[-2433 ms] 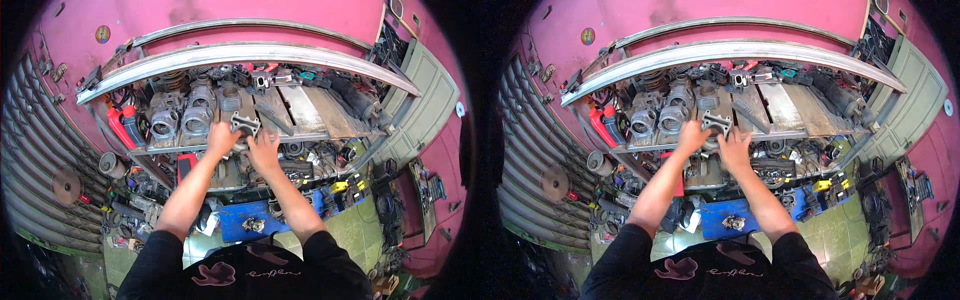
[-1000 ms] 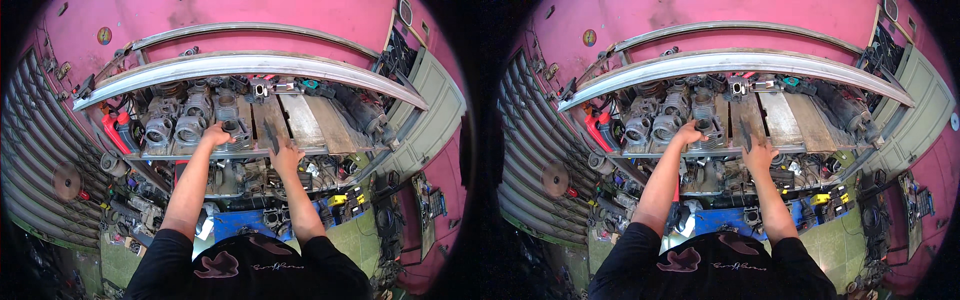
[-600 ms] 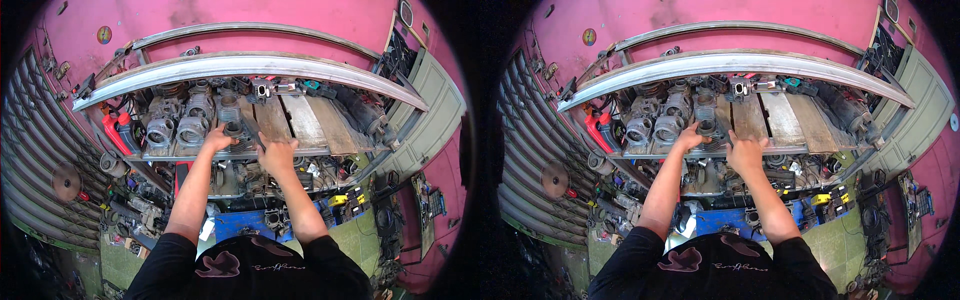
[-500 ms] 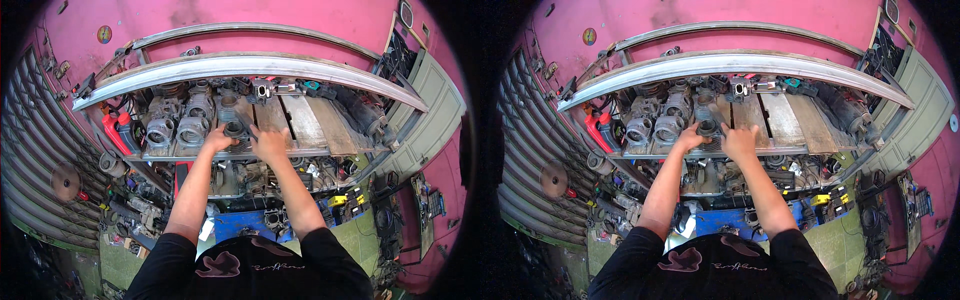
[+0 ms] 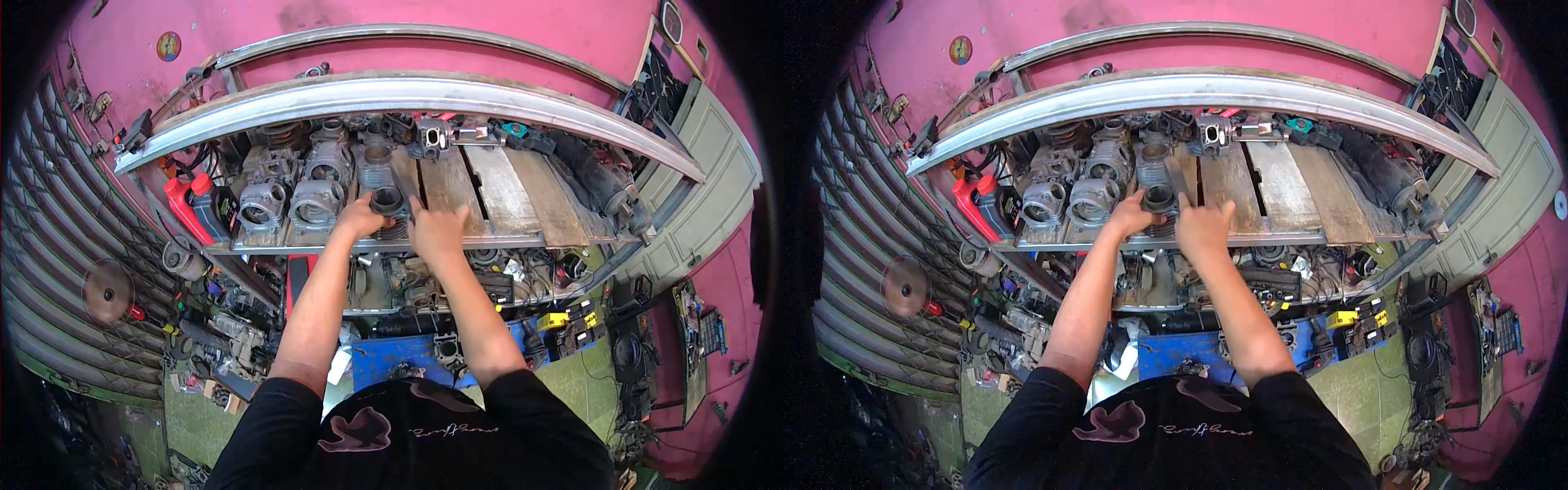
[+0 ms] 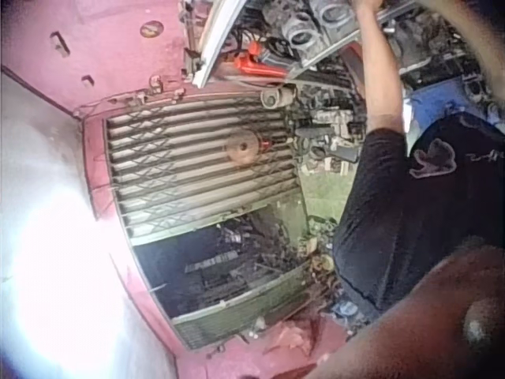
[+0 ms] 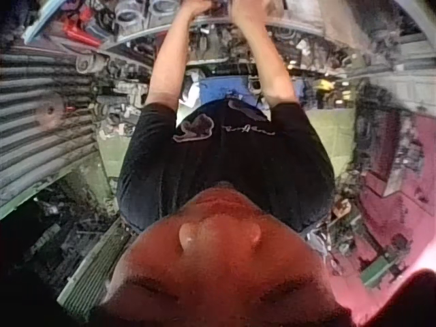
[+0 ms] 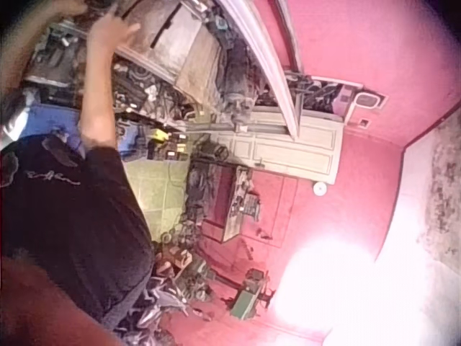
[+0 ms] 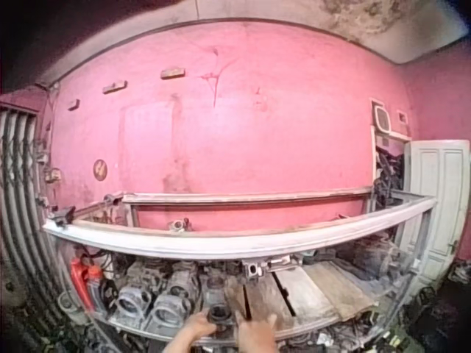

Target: The person uses a wire brush to clean the surfaces of several metal engine components on a workbench. They pick up each part, scrub it thoroughly, and place it back on the bench.

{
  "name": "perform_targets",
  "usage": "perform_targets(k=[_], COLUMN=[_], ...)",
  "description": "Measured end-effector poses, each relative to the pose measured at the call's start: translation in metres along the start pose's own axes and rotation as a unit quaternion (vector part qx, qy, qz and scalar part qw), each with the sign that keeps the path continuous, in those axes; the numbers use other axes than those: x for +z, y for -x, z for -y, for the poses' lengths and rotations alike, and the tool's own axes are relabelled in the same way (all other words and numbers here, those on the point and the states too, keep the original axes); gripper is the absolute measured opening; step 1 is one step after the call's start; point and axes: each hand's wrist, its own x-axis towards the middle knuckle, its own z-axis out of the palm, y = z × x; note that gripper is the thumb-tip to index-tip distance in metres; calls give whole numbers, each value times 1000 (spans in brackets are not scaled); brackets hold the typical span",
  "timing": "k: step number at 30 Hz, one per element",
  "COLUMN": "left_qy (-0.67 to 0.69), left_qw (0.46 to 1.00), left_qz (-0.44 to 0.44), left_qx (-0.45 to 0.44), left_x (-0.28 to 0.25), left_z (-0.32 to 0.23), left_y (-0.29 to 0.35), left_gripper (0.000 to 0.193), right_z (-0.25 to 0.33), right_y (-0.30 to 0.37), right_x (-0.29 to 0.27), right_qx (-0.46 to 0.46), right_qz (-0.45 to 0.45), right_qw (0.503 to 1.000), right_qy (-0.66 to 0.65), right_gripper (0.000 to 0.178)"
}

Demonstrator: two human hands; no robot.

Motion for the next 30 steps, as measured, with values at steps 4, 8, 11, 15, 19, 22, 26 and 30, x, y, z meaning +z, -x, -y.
perform_targets(k=[4, 8, 11, 15, 19, 22, 26, 30], left_qy=[-17, 8, -10, -12, -19, -33, -19, -8], left_qw=[1000, 999, 999, 1000, 1000, 998, 1000, 1000], left_qz=[3, 23, 4, 5, 1, -1, 5, -5], left_qx=[-11, -31, -37, 0, -18, -44, -11, -14], left_x=[5, -3, -5, 1, -2, -8, -5, -2], left_z=[7, 18, 10, 2, 17, 9, 0, 0], left_y=[-11, -4, 0, -6, -6, 4, -1, -1], left_gripper=[99, 107, 105, 98, 99, 100, 102, 103], right_z=[-12, 11, 11, -5, 3, 16, 4, -14], right_y=[-17, 30, 29, -18, 0, 40, -5, -22], right_x=[6, -51, -33, 26, -14, -54, -9, -9], right_qx=[0, -7, -8, 19, -14, -43, 11, -1], right_qz=[23, 111, 61, 22, 77, 100, 95, 113], right_qw=[999, 993, 998, 998, 997, 993, 995, 991], right_qy=[-28, 32, 18, -52, -24, 44, -33, -67], right_gripper=[53, 53, 53, 53, 55, 51, 53, 63])
